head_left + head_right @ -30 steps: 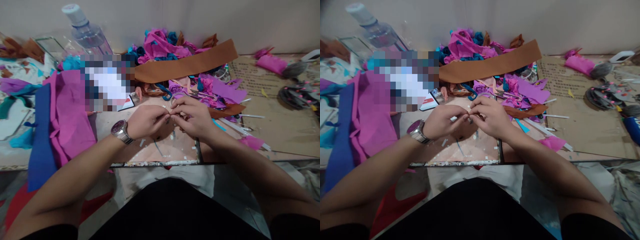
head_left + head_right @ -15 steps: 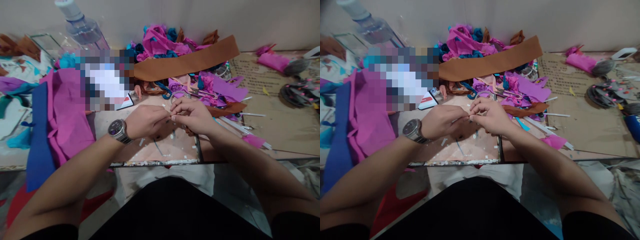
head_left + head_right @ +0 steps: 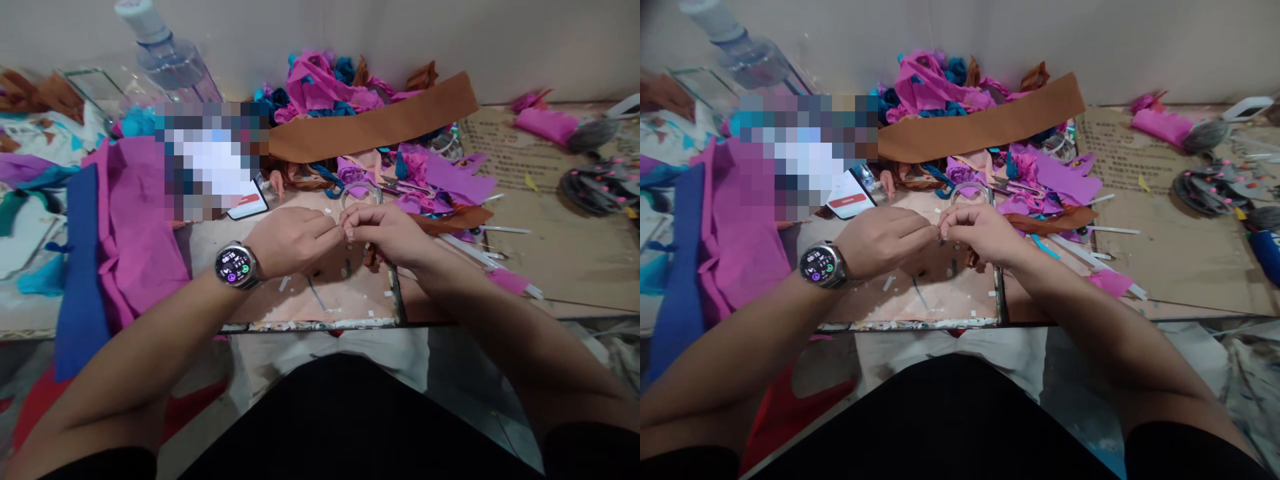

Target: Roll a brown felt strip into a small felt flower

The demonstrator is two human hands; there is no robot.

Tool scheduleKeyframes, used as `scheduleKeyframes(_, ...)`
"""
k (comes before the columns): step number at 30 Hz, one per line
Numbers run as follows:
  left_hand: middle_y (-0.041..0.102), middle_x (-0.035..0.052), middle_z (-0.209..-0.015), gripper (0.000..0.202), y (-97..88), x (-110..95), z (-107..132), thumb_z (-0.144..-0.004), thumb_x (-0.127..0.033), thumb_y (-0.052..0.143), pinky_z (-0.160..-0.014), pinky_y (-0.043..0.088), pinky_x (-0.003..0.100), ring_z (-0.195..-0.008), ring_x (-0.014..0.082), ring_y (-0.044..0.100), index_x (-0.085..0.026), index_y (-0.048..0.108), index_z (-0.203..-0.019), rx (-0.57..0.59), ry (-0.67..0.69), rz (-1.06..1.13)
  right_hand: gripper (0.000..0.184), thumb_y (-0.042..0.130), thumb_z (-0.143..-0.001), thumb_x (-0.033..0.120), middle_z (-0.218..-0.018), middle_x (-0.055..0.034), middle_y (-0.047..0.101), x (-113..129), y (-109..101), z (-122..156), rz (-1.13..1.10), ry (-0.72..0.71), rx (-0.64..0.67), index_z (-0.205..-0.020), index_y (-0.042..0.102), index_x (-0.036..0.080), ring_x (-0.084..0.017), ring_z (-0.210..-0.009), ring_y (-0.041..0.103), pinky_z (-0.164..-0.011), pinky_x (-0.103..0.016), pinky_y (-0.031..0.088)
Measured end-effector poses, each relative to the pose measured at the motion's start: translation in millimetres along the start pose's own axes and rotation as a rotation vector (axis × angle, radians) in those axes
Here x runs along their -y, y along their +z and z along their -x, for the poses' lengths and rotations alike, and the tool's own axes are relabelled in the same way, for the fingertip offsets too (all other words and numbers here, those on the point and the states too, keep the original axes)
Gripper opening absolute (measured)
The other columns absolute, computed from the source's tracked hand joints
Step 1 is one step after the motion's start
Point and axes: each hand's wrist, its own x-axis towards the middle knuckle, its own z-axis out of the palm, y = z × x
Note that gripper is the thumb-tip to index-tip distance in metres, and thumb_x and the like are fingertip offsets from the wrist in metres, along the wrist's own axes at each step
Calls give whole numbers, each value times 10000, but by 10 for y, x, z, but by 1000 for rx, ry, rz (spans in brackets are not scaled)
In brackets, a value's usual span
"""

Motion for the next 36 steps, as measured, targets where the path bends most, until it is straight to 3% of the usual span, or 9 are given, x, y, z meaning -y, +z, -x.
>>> scheduleKeyframes(2,714,58,-778,265,33,-7,19,-1058,-155,463,-589,427,321,-675,183,641,-137,707,-957,2,-40,44,122,702,-783,153,-942,-16,702,-9,-3,-1,8,-3,12,-667,720,187,-146,-843,624,-797,-286,486)
scheduleKeyframes(5,757,70,-841,244,100,-32,47,-1057,-231,507,-645,458,306,-743,184,688,-153,735,-1025,-10,-246,238,123,704,-835,201,-991,-31,690,-18,-15,1,90,-98,12,-713,705,192,-170,-903,633,-853,-317,497)
scheduleKeyframes(8,781,74,-888,332,136,-74,40,-1076,-386,509,-736,513,301,-809,183,721,-166,753,-1024,-36,-518,650,101,698,-878,231,-1015,-51,676,-16,-30,9,242,-294,-32,-784,696,196,-198,-961,640,-906,-363,498)
scheduleKeyframes(11,774,82,-830,521,137,-111,7,-1102,-509,406,-722,556,297,-753,177,725,-153,740,-921,-22,-762,1154,57,680,-900,221,-1047,-71,676,-7,-37,29,407,-489,-93,-845,685,207,-227,-1021,648,-941,-399,500)
scheduleKeyframes(15,774,86,-816,475,130,-126,-29,-1054,-556,525,-680,574,281,-734,178,736,-148,718,-907,44,-881,1489,39,674,-913,224,-1076,-77,682,-4,-35,53,536,-586,-128,-875,672,231,-245,-1046,652,-950,-428,516)
scheduleKeyframes(21,732,57,-761,405,128,-136,-35,-1028,-503,614,-657,540,248,-666,132,667,-140,699,-871,-49,-832,1316,32,690,-908,222,-1069,-76,689,-16,-39,56,523,-588,-145,-876,687,225,-240,-1038,658,-943,-423,525)
scheduleKeyframes(30,775,72,-911,214,152,-118,35,-1047,-259,548,-730,498,281,-831,174,712,-168,740,-1024,-139,-439,376,112,777,-843,274,-984,-43,706,-43,-12,14,128,-222,-125,-782,724,196,-190,-933,664,-864,-346,527)
scheduleKeyframes(33,773,74,-904,240,134,-115,23,-1047,-308,551,-745,507,293,-831,182,710,-174,742,-992,-133,-482,416,116,754,-854,269,-983,-42,716,-43,0,16,126,-200,-118,-775,712,195,-190,-931,667,-852,-343,526)
scheduleKeyframes(36,771,77,-849,425,140,-127,3,-1089,-444,468,-755,544,291,-778,168,714,-166,730,-903,-62,-687,887,80,724,-881,246,-1006,-54,700,-30,6,41,293,-364,-158,-814,701,209,-206,-959,664,-858,-366,529)
